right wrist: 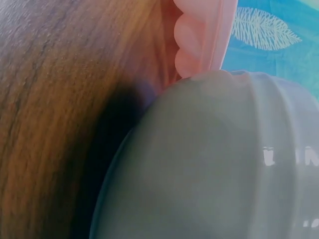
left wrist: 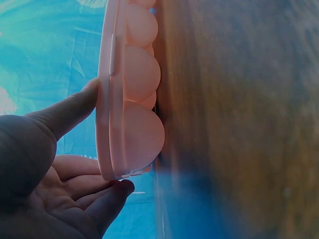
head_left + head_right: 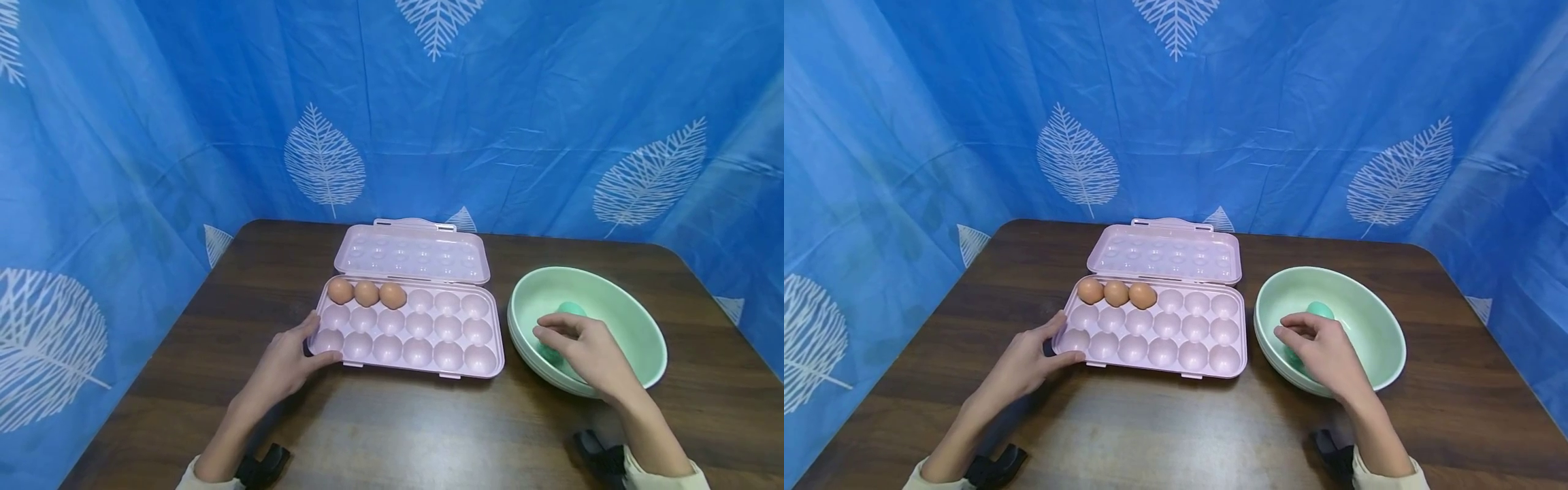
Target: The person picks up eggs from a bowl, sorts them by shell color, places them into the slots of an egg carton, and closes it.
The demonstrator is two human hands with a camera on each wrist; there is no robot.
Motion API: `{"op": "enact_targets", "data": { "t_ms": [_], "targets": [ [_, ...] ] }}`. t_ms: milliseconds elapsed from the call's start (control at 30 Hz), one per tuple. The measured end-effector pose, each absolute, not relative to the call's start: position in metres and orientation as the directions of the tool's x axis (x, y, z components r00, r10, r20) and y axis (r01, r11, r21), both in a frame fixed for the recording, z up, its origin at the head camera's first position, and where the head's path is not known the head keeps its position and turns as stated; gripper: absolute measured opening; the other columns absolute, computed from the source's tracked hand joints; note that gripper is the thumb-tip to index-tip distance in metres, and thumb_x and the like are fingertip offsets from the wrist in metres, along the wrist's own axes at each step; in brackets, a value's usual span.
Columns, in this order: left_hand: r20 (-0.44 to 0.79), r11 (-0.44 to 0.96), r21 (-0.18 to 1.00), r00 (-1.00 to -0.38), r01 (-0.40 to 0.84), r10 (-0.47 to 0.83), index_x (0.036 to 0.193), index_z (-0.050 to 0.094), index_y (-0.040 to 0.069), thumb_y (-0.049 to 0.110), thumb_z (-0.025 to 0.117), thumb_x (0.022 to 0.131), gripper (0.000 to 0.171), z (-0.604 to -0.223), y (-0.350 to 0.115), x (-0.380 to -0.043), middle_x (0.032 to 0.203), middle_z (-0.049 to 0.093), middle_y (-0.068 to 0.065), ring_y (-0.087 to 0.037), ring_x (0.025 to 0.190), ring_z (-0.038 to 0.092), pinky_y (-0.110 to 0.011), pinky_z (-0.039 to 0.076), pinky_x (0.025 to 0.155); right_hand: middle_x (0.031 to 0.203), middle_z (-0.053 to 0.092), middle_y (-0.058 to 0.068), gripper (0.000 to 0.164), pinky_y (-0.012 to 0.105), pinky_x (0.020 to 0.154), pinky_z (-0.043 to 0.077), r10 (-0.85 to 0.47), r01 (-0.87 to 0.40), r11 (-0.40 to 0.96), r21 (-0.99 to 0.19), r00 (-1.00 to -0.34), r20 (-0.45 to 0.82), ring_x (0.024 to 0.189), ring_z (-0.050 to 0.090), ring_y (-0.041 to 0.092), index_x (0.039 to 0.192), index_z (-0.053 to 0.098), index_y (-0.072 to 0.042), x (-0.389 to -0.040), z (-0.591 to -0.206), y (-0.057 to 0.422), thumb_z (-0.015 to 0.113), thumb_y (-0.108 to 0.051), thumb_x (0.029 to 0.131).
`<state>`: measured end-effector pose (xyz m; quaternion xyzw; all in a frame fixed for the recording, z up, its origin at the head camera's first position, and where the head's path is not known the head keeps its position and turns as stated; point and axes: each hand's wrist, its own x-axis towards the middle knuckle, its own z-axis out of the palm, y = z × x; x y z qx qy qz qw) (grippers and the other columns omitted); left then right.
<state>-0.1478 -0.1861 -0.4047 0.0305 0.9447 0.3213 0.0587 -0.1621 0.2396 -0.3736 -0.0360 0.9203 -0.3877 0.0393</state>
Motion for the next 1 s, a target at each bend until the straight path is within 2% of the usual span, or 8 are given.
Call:
{"op": "enact_targets", "data": {
  "t_ms": [133,400,467,567,667,733,900,1000],
  "targets": [
    [-0.095,0.79,0.612,-0.991,0.015,0.093,0.139,0.033,-0.001,0.047,0.07,0.075,0.088,-0.405,-0.186,-0.148,0.144,0.027,-0.017,-0.033,0.13,0.028,-0.047,0.03,0.099,0.108,0.062,0.007,0.047,0.023,0.072,0.046,-0.078,-0.033,0.68,-0.732,-0.997,-0.028,0.094,0.054,0.016,0.117,0.06,-0.005,-0.165,-0.376,0.241,0.055,-0.042,0.09],
    [-0.083,0.791,0.612,-0.992,0.024,0.095,0.138,0.034,-0.002,0.046,0.07,0.075,0.087,-0.406,-0.186,-0.148,0.144,0.028,-0.017,-0.034,0.129,0.029,-0.047,0.03,0.099,0.113,0.06,0.016,0.055,0.016,0.073,0.046,-0.007,0.001,0.604,-0.797,-1.0,-0.006,0.093,0.054,-0.001,0.125,0.052,-0.001,-0.17,-0.378,0.248,0.057,-0.042,0.088],
    [-0.081,0.791,0.612,-0.992,0.027,0.097,0.138,0.034,-0.002,0.046,0.07,0.075,0.087,-0.407,-0.186,-0.148,0.144,0.028,-0.018,-0.034,0.129,0.029,-0.047,0.03,0.099,0.115,0.059,0.016,0.057,0.014,0.073,0.044,-0.004,0.006,0.607,-0.795,-1.0,-0.01,0.096,0.054,0.003,0.127,0.051,-0.001,-0.17,-0.378,0.249,0.057,-0.042,0.088],
    [-0.081,0.789,0.614,-0.992,0.028,0.098,0.138,0.033,-0.002,0.045,0.07,0.075,0.087,-0.407,-0.186,-0.148,0.144,0.028,-0.017,-0.034,0.129,0.029,-0.047,0.03,0.099,0.119,0.057,0.018,0.058,0.012,0.075,0.043,-0.017,0.004,0.617,-0.787,-1.0,-0.018,0.105,0.053,0.015,0.129,0.048,0.0,-0.172,-0.379,0.25,0.058,-0.04,0.089],
    [-0.081,0.785,0.619,-0.992,0.025,0.095,0.139,0.033,-0.001,0.044,0.071,0.076,0.086,-0.408,-0.186,-0.148,0.144,0.028,-0.016,-0.033,0.13,0.028,-0.046,0.029,0.1,0.121,0.055,0.019,0.058,0.017,0.077,0.043,-0.039,-0.004,0.632,-0.775,-0.999,-0.027,0.111,0.05,0.028,0.131,0.044,0.002,-0.174,-0.379,0.251,0.058,-0.037,0.089],
    [-0.079,0.784,0.62,-0.992,0.025,0.095,0.139,0.033,-0.001,0.044,0.071,0.076,0.086,-0.408,-0.186,-0.148,0.144,0.028,-0.016,-0.033,0.13,0.028,-0.047,0.029,0.1,0.123,0.053,0.021,0.06,0.026,0.082,0.044,-0.048,-0.005,0.637,-0.771,-0.998,-0.034,0.113,0.048,0.033,0.132,0.042,0.003,-0.176,-0.38,0.252,0.057,-0.036,0.09],
    [-0.07,0.785,0.619,-0.992,0.04,0.105,0.138,0.034,-0.002,0.046,0.07,0.075,0.087,-0.409,-0.187,-0.147,0.144,0.028,-0.017,-0.033,0.129,0.029,-0.047,0.03,0.099,0.125,0.051,0.024,0.06,0.05,0.088,0.039,-0.057,0.006,0.649,-0.761,-0.997,-0.056,0.116,0.045,0.038,0.134,0.038,0.005,-0.18,-0.382,0.255,0.057,-0.031,0.091],
    [-0.064,0.779,0.625,-0.992,0.043,0.107,0.138,0.033,-0.002,0.044,0.071,0.075,0.086,-0.409,-0.187,-0.147,0.144,0.028,-0.017,-0.033,0.13,0.028,-0.046,0.03,0.099,0.125,0.051,0.025,0.059,0.053,0.09,0.037,-0.091,-0.012,0.656,-0.755,-0.994,-0.064,0.117,0.044,0.04,0.135,0.037,0.006,-0.181,-0.383,0.254,0.058,-0.027,0.091]
  ]
}}
